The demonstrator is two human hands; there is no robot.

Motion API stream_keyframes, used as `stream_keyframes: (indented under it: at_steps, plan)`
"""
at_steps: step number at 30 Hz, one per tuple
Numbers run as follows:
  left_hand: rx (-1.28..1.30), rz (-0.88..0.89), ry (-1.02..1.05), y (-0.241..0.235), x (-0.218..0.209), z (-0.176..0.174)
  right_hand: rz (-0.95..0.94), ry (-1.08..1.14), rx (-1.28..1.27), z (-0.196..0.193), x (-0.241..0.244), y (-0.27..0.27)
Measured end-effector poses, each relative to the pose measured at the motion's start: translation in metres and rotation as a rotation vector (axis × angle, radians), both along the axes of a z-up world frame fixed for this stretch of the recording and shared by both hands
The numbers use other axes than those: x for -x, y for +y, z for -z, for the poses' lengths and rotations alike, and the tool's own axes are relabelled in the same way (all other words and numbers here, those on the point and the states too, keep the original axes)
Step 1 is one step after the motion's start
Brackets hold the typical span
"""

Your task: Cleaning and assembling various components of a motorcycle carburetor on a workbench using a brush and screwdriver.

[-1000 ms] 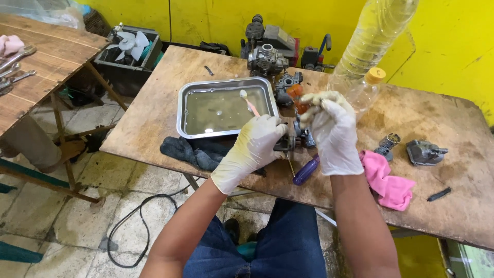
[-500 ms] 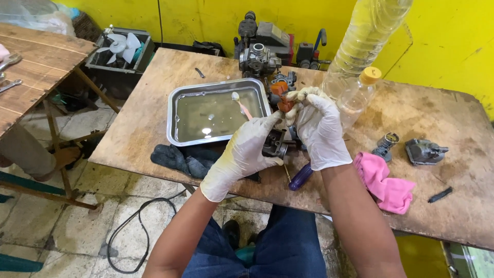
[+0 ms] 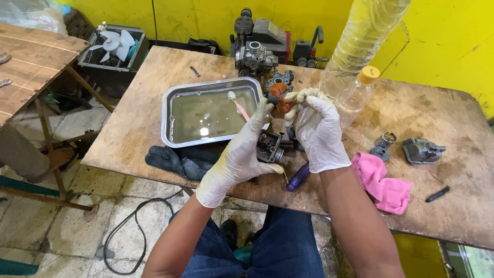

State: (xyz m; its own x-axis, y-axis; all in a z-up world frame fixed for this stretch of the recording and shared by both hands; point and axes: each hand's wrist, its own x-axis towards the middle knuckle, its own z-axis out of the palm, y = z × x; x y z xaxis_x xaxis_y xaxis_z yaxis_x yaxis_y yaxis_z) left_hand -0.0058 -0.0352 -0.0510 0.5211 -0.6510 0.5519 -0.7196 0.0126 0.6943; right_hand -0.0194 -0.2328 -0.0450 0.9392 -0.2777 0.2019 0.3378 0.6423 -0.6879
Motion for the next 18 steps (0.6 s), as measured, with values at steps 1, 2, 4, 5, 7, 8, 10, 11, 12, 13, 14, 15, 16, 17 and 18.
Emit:
stream_keyframes:
  at_steps: [1, 2, 4, 5, 7, 8, 10, 11, 12, 13, 14, 15, 16, 17, 18]
  plan:
    - [0.057, 0.054, 0.108, 0.000, 0.000, -0.001, 0.002, -0.001, -0.002, -0.001, 0.001, 0.001]
    - [0.056, 0.057, 0.110, 0.000, 0.000, -0.004, 0.005, 0.000, -0.003, -0.001, 0.001, 0.000]
    - [0.138, 0.092, 0.057, 0.002, 0.000, -0.009, 0.008, 0.010, 0.016, 0.000, 0.002, -0.002]
    - [0.138, 0.092, 0.058, 0.005, -0.002, -0.010, 0.008, 0.011, 0.017, 0.000, 0.001, -0.002]
    - [0.103, 0.122, 0.047, 0.011, -0.005, -0.013, 0.001, 0.007, -0.009, 0.002, 0.000, -0.002]
    - [0.103, 0.123, 0.047, 0.014, -0.010, -0.002, 0.002, 0.007, -0.009, 0.004, 0.000, -0.003]
    - [0.064, 0.160, 0.162, 0.019, -0.019, 0.018, -0.006, -0.010, -0.011, 0.008, -0.002, -0.005]
    - [0.064, 0.159, 0.161, 0.020, -0.018, 0.016, -0.006, -0.011, -0.011, 0.008, -0.002, -0.004]
    - [0.021, 0.145, 0.219, 0.022, -0.017, 0.013, -0.003, -0.011, 0.002, 0.008, -0.001, -0.003]
    - [-0.023, 0.130, 0.277, 0.024, -0.015, 0.010, -0.001, -0.009, 0.014, 0.008, -0.001, -0.002]
    - [-0.023, 0.129, 0.278, 0.017, -0.018, 0.027, -0.001, -0.009, 0.013, 0.006, 0.001, 0.000]
    - [0.028, 0.075, 0.377, 0.010, -0.021, 0.044, 0.000, -0.006, 0.014, 0.004, 0.002, 0.001]
    - [0.079, 0.020, 0.476, 0.002, -0.024, 0.061, 0.002, -0.002, 0.016, 0.002, 0.003, 0.002]
    - [0.080, 0.020, 0.476, 0.000, -0.018, 0.047, 0.002, -0.002, 0.016, 0.003, 0.003, 0.002]
    - [0.128, 0.006, 0.669, -0.001, -0.011, 0.034, 0.000, -0.004, 0.011, 0.003, 0.003, 0.002]
